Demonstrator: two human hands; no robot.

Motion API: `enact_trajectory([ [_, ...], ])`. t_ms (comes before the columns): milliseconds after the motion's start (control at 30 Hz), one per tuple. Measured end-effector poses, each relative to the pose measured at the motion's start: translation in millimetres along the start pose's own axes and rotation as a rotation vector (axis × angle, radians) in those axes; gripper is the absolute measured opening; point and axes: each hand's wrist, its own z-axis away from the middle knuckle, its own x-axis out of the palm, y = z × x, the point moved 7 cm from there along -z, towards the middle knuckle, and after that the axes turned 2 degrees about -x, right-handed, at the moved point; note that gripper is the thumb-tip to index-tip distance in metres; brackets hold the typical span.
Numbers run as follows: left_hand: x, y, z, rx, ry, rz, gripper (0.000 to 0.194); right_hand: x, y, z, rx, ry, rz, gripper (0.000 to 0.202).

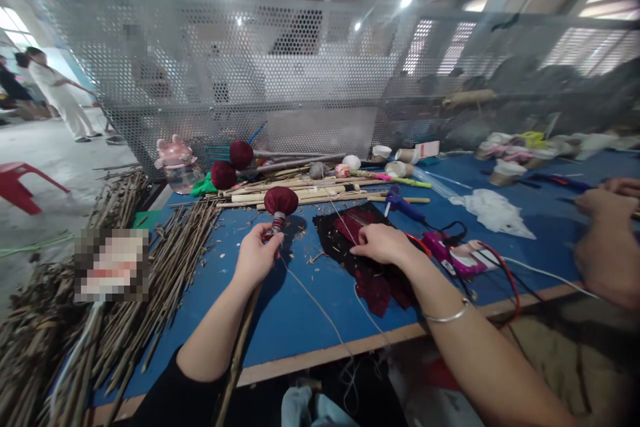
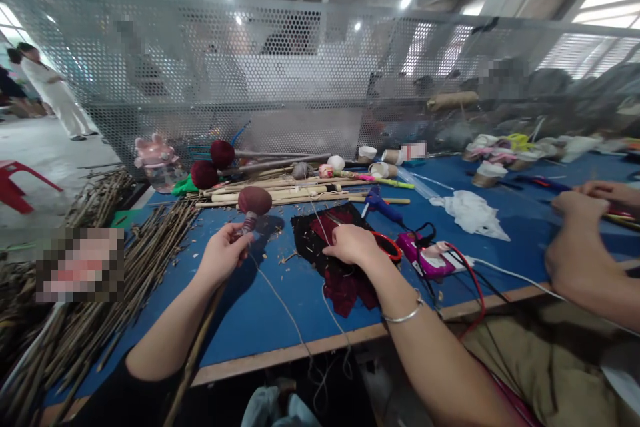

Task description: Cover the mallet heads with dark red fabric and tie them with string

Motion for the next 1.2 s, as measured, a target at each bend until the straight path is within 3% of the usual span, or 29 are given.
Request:
enact_trajectory([
  [100,-1.4,0.3,-1.1,0.012,0.006,-0.006,0.030,6.6,-8.0,1.6,-0.052,0.017,-0.160,0.015],
  [233,-3.0,0.4,-1.4,0.016,0.010,0.013,0.030,6.4,-33.8,14.8,-0.201,-0.191,-0.938,0.013],
  [300,-4.4,-0.1,-1.7,0.017,0.014,0.034,0.031,-6.6,-51.7,24.4,-0.301,-0.281,-1.276,0.018],
  [400,-6.6,-1.2,-2.8,0.028,0.016,0.053,0.033,-32.1,-69.3,34.2,-0.413,-0.233,-1.478,0.027],
  [500,-8.1,-1.3,-3.9,0.045,0.014,0.053,0.035,-40.0,-82.6,39.4,-0.454,-0.228,-1.325,0.028],
  [567,-9.0,-1.1,-4.2,0.042,0.018,0.046,0.034,-36.4,-82.5,38.9,-0.406,-0.193,-0.962,0.030],
  [667,-8.7,0.5,-3.2,0.030,0.021,0.038,0.034,-46.3,-64.1,33.0,-0.197,0.123,-0.409,0.027],
  [733,-6.5,2.1,-1.1,0.025,0.014,0.025,0.033,-54.2,-63.7,31.2,-0.167,0.303,-0.419,0.027],
  [767,-4.9,3.3,0.4,0.027,0.010,0.012,0.033,-51.4,-69.3,28.3,-0.200,0.305,-0.555,0.029],
  [833,-2.7,7.0,4.0,0.052,0.018,-0.036,0.032,-32.1,-90.6,18.7,-0.280,0.131,-0.942,0.038],
  [933,-4.5,18.7,10.7,0.164,0.094,-0.177,0.029,9.6,-135.5,10.2,-0.311,-0.349,-1.421,0.048],
  [1033,-8.9,32.8,17.0,0.285,0.186,-0.351,0.027,27.8,-166.2,11.9,-0.377,-0.684,-1.565,0.045],
  [1100,-11.9,39.8,19.1,0.337,0.235,-0.436,0.028,26.7,-167.9,9.6,-0.397,-0.710,-1.491,0.040],
  [1200,-14.5,42.9,17.2,0.340,0.261,-0.480,0.027,13.1,-153.6,-1.0,-0.371,-0.528,-1.369,0.033],
])
